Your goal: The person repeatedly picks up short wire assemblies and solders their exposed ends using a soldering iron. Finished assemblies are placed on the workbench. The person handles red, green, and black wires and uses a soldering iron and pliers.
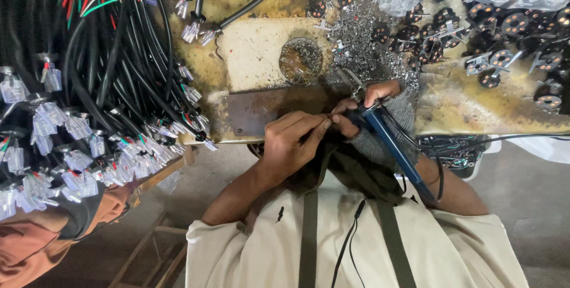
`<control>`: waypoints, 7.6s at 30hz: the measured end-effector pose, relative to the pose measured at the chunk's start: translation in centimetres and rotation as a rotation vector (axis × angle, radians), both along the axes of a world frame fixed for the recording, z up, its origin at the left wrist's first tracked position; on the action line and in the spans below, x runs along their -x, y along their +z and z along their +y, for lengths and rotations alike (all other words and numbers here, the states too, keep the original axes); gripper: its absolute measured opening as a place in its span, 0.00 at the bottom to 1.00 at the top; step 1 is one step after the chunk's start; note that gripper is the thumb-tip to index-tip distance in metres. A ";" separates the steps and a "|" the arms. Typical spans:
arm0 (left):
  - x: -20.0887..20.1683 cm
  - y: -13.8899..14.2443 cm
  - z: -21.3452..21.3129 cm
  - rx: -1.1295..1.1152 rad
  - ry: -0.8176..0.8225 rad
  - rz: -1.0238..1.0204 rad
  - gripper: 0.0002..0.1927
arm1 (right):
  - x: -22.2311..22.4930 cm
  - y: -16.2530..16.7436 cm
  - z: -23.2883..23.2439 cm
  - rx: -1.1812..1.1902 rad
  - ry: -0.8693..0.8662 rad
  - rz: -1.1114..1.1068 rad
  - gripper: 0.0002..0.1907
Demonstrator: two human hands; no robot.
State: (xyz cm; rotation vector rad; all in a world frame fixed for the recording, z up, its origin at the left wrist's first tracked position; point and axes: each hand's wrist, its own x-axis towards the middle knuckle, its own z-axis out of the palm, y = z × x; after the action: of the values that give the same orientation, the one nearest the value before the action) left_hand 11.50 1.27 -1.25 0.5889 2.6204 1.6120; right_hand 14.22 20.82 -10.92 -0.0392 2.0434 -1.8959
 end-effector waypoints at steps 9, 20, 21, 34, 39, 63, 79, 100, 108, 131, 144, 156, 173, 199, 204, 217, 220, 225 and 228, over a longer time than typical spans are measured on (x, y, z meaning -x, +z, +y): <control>3.6 1.8 -1.3 0.331 0.262 -0.117 0.05 | -0.5 1.0 0.1 -0.446 -0.028 0.197 0.07; 5.9 1.8 -1.7 0.431 0.065 -0.247 0.09 | 0.1 4.2 -0.1 -0.146 -0.221 0.404 0.26; 5.6 1.8 -1.8 0.371 -0.002 -0.273 0.09 | 0.1 4.5 -0.2 -0.171 -0.180 0.348 0.26; -1.4 -1.0 0.8 0.279 0.237 0.089 0.06 | 0.6 2.3 1.0 0.179 0.066 -0.135 0.08; -1.9 -1.7 0.9 0.396 0.182 0.261 0.06 | 0.3 4.7 -0.3 -0.200 -0.227 0.356 0.22; 1.5 1.4 -1.8 -0.269 -0.202 -0.562 0.02 | 1.7 2.1 1.6 0.193 0.144 -0.005 0.07; 1.9 2.5 -0.1 0.373 -0.112 -0.096 0.07 | -1.9 0.7 3.3 0.220 -0.068 0.088 0.12; 1.3 1.4 -0.5 0.175 -0.072 -0.139 0.07 | -6.0 0.3 7.4 -0.075 0.087 0.123 0.06; 1.5 1.3 -0.3 0.186 -0.065 -0.104 0.08 | -6.2 0.1 6.7 -0.071 -0.005 0.060 0.06; 1.5 1.1 -0.5 0.184 -0.065 -0.069 0.08 | -3.9 4.2 4.4 -0.069 -0.212 0.342 0.11; 1.6 1.2 -0.5 0.183 -0.058 -0.060 0.08 | -4.4 2.6 4.5 -0.058 -0.231 0.487 0.11; 1.5 0.8 -0.2 0.212 -0.039 -0.037 0.09 | -7.6 -2.5 7.4 0.075 -0.254 -0.204 0.08; 1.4 0.7 -0.2 0.222 -0.036 -0.048 0.08 | -4.9 1.6 4.7 -0.118 -0.277 0.372 0.09; 1.3 -0.1 0.2 0.153 0.028 0.054 0.08 | 6.4 9.7 6.2 -0.368 -0.308 0.483 0.15; 1.4 -0.4 0.0 0.138 -0.001 0.045 0.07 | 1.7 7.3 6.5 0.227 -0.423 -0.069 0.13; 1.5 0.1 0.0 0.155 0.034 0.079 0.07 | 1.1 4.6 6.9 0.285 -0.299 -0.153 0.07; 1.5 0.1 0.0 0.150 0.027 0.084 0.08 | 1.5 4.2 8.6 0.050 -0.156 0.012 0.04; 1.4 -0.3 0.0 0.133 0.035 0.087 0.08 | 2.3 3.9 9.2 -0.878 -0.085 0.647 0.10; 1.4 -0.4 0.1 0.142 0.047 0.087 0.07 | 2.5 4.0 8.6 -1.130 -0.237 0.567 0.25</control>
State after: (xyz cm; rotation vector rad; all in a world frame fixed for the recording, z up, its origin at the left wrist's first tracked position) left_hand 10.13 1.33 -1.61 0.6087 2.8021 1.4262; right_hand 11.77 29.38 -6.90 -0.0532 3.3241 -0.5829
